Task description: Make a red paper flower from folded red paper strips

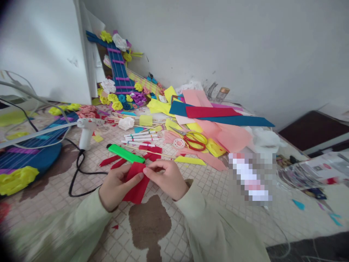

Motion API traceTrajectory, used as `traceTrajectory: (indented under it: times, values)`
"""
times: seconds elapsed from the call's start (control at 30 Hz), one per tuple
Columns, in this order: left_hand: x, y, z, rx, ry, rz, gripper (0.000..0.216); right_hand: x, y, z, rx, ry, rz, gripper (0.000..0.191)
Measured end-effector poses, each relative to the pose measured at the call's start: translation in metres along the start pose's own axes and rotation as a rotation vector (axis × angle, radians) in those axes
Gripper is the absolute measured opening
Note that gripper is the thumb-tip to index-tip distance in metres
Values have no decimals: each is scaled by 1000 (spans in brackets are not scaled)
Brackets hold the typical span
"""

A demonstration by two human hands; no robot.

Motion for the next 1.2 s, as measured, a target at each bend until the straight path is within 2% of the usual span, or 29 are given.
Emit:
traceTrajectory:
  times: [0.73,0.93,1.1,1.2]
  values:
    - [-7,4,2,-31,-57,94,21,0,-1,-1,-55,-150,-35,20]
    - [-9,3,7,-35,-98,100,19,1,-2,-3,-90,-62,-8,13]
    - [-7,3,5,-59,-97,80,20,1,-2,-4,-76,-40,-44,10]
    - [-6,3,5,-44,-108,52,19,1,-1,-4,-64,25,-7,9]
Point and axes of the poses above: each hand's wrist, its own y-axis towards the middle knuckle, its own x-axis out of the palm, z = x × y, the point moved 1 cm from there along y, towards the middle knuckle, and after that the axes turned 8 degrees about y, right-handed, at the moved point
